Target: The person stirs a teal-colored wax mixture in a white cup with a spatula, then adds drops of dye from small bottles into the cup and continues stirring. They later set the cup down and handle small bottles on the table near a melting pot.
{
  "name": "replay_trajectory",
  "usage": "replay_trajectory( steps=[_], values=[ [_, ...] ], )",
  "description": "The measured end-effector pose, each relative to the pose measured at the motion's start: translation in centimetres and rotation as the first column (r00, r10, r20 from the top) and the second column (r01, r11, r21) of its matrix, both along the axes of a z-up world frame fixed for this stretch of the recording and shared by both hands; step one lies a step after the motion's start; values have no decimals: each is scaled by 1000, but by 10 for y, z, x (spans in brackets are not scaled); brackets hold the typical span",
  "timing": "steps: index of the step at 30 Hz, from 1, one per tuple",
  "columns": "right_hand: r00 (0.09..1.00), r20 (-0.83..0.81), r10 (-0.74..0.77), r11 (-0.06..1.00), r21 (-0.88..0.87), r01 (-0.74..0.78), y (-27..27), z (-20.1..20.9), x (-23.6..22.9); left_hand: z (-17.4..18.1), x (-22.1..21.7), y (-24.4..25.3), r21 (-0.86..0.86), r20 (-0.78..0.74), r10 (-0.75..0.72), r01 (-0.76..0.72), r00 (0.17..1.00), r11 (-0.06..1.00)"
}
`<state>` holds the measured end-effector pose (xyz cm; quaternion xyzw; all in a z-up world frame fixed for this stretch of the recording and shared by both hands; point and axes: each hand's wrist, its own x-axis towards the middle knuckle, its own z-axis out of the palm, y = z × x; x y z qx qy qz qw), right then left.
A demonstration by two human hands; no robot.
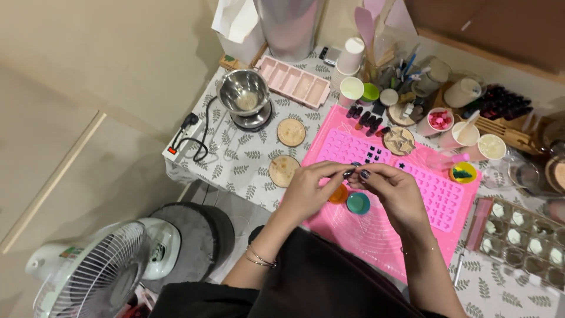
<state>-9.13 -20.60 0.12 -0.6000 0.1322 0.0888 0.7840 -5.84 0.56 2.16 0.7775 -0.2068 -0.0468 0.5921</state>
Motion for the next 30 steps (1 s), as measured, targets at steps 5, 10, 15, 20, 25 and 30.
replay_trajectory(
  steps=[5, 10, 15, 20, 25, 30],
  values=[
    [995, 59, 75, 985, -158, -65, -4, 13, -19, 5, -21, -3, 40, 24, -7, 6, 1000, 999],
    [987, 153, 55, 975, -221, -20, -2, 13, -41, -2, -42, -17, -97, -134, 29, -42, 991, 994],
    [950, 305, 75, 930, -365, 44, -10, -6, -56, -39, -44, -34, -391, -420, -106, -75, 902, 917],
    [972, 166, -163, 883, 464, 69, -26, -37, -68, -36, -54, -38, -492, -509, -178, -115, 842, 863],
    [980, 95, -174, 599, 800, 29, -37, -43, -81, -23, -62, -44, -518, -481, -142, -150, 865, 842],
    [991, 72, -112, 557, 831, 2, -47, -45, -89, -57, -53, -38, -509, -390, 16, -231, 921, 829]
  ],
)
